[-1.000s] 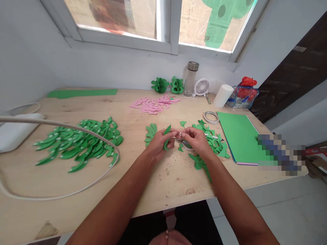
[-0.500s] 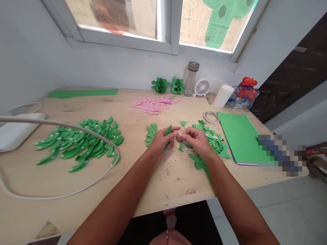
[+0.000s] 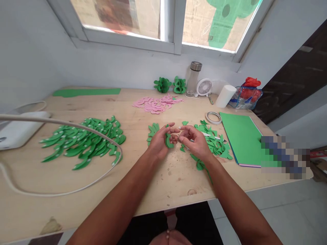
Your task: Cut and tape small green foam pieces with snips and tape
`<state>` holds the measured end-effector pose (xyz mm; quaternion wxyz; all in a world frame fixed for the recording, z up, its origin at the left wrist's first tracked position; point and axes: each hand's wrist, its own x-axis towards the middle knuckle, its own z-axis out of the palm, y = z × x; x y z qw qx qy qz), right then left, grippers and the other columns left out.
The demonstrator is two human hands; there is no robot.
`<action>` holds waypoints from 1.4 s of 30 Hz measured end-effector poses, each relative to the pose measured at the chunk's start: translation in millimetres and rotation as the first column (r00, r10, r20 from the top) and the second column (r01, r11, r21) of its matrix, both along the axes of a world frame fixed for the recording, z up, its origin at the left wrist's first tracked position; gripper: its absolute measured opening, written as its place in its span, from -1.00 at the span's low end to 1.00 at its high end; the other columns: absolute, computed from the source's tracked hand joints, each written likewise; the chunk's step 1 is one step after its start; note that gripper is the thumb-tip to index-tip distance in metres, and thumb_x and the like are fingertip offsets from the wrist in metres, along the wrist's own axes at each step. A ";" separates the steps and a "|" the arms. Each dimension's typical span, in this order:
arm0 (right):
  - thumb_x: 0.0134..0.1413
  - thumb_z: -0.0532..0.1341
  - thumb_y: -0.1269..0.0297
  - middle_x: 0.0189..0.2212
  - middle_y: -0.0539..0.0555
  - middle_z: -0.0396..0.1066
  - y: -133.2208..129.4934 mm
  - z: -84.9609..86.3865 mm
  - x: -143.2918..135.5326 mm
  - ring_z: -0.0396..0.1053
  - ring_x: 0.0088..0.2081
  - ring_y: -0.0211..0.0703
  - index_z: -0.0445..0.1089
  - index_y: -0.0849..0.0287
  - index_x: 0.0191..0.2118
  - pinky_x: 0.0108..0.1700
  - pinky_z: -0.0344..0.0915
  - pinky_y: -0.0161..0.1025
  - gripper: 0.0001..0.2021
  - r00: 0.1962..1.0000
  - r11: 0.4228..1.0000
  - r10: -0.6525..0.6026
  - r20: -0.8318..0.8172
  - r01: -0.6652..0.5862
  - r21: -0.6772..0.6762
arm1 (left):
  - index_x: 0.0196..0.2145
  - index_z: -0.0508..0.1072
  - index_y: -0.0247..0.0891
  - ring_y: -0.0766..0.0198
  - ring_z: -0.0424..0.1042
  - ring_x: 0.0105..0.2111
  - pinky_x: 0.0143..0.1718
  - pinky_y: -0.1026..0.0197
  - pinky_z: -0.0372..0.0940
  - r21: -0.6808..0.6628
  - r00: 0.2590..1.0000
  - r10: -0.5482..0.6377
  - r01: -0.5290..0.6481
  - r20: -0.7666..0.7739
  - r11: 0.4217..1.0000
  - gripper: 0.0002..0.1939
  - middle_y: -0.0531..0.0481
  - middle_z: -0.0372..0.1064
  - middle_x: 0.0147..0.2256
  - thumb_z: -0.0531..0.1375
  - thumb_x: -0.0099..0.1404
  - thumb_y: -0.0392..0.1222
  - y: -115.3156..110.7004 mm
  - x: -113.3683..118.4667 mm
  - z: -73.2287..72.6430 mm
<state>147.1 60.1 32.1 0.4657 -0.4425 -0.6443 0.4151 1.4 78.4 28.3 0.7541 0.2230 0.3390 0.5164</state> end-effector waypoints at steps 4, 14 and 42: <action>-0.01 0.23 0.29 -0.39 -0.01 0.44 -6.4 2.7 -6.3 0.35 -0.39 -0.26 0.32 0.12 -0.07 -0.34 0.26 -0.31 -0.68 0.982 0.993 0.009 0.190 -0.032 0.116 | -0.20 0.37 -0.28 0.31 0.40 -0.51 -0.48 0.27 0.28 -0.032 0.998 0.051 -0.050 0.024 0.998 -0.78 -0.01 0.40 -0.44 0.16 0.15 -0.31 -0.7 2.6 0.0; 0.02 0.23 0.32 -0.26 0.02 0.44 -11.3 1.4 -10.9 0.37 -0.28 -0.21 0.24 0.06 0.05 -0.19 0.28 -0.28 -0.57 0.900 0.946 -0.016 0.435 -0.128 0.298 | -0.23 0.38 -0.28 0.38 0.35 -0.54 -0.47 0.31 0.30 -0.066 0.993 0.117 -0.116 0.023 0.991 -0.80 0.05 0.34 -0.48 0.23 0.15 -0.26 -2.2 6.1 0.5; 0.02 0.12 0.37 -0.45 -0.03 0.43 -4.1 -6.5 -7.6 0.34 -0.48 -0.23 0.27 0.13 -0.04 -0.34 0.27 -0.29 -0.67 0.907 0.946 -0.292 0.304 0.228 0.230 | -0.15 0.40 -0.29 0.36 0.39 -0.49 -0.40 0.27 0.29 0.028 1.000 -0.008 0.009 -0.009 1.000 -0.58 0.05 0.40 -0.45 0.30 -0.01 -0.40 -9.3 12.2 -2.6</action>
